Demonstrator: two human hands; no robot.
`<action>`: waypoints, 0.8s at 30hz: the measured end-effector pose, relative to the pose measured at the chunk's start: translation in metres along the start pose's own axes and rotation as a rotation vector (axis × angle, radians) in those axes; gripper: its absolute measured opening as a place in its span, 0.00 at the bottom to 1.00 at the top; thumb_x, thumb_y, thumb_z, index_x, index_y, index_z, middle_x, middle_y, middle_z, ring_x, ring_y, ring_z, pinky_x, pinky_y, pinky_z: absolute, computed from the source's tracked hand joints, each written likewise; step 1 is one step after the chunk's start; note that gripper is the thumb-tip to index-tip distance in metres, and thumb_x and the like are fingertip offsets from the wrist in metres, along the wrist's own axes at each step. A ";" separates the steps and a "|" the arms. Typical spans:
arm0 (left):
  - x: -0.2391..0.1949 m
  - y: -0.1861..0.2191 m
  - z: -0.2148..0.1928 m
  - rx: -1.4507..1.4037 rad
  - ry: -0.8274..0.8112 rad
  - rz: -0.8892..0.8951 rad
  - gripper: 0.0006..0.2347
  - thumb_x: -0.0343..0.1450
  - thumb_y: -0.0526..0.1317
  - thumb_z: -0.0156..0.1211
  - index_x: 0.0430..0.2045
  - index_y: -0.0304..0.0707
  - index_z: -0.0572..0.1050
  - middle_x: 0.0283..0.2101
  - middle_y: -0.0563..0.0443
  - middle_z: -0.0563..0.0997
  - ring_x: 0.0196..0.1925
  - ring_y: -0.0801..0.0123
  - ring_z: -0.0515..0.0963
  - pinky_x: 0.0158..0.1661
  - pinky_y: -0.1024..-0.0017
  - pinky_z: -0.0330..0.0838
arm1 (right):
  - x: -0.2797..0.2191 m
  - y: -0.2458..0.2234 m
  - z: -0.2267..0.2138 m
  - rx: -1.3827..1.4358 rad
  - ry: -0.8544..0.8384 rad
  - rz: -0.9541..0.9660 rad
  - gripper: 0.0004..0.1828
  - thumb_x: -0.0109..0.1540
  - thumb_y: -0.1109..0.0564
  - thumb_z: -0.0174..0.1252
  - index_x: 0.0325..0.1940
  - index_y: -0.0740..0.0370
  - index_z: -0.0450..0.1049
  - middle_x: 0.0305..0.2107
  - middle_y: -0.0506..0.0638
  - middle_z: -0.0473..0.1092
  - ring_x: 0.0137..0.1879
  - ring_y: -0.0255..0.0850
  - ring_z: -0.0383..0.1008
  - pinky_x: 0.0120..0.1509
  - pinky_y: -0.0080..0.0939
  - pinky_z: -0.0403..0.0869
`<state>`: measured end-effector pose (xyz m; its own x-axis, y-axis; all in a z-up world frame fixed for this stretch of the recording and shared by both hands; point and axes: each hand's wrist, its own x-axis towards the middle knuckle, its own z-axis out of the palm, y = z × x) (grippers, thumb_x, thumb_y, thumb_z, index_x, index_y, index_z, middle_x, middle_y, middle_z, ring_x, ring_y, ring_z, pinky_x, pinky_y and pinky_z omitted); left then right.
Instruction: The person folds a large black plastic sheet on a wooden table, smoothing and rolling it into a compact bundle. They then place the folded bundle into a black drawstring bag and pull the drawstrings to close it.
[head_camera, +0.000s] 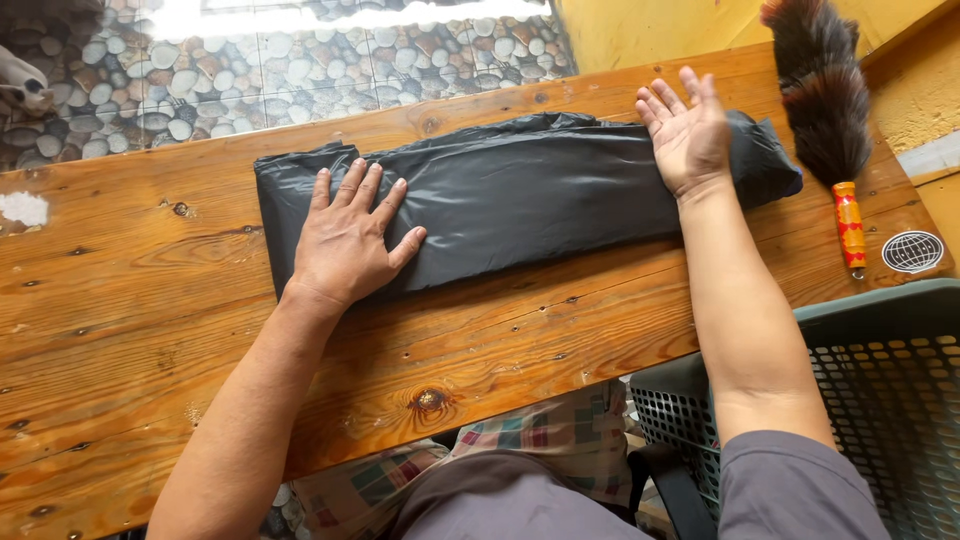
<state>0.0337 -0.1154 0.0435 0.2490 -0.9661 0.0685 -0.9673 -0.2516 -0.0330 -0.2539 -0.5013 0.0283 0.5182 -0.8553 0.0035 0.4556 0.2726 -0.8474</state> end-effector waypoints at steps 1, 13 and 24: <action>-0.001 0.000 0.001 -0.005 0.016 0.004 0.32 0.75 0.67 0.31 0.70 0.51 0.64 0.73 0.42 0.64 0.77 0.54 0.54 0.71 0.46 0.37 | -0.004 -0.009 0.004 0.311 0.151 0.109 0.51 0.59 0.43 0.57 0.80 0.65 0.44 0.71 0.75 0.50 0.74 0.70 0.62 0.72 0.62 0.73; -0.002 0.000 0.000 0.015 0.060 0.014 0.32 0.75 0.67 0.33 0.69 0.51 0.65 0.72 0.43 0.66 0.77 0.54 0.56 0.72 0.47 0.39 | 0.017 -0.045 -0.058 0.843 0.250 0.164 0.46 0.67 0.37 0.30 0.80 0.73 0.38 0.69 0.83 0.52 0.72 0.83 0.54 0.71 0.83 0.59; 0.000 0.000 0.005 -0.009 0.059 -0.001 0.33 0.74 0.67 0.33 0.69 0.50 0.64 0.73 0.40 0.63 0.78 0.54 0.54 0.72 0.46 0.36 | 0.026 -0.067 -0.072 0.377 0.574 -0.048 0.36 0.56 0.40 0.49 0.61 0.64 0.66 0.44 0.65 0.76 0.55 0.61 0.79 0.71 0.63 0.72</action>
<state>0.0344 -0.1153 0.0382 0.2473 -0.9605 0.1273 -0.9673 -0.2523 -0.0242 -0.3228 -0.5738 0.0470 0.0732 -0.9399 -0.3335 0.7433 0.2743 -0.6101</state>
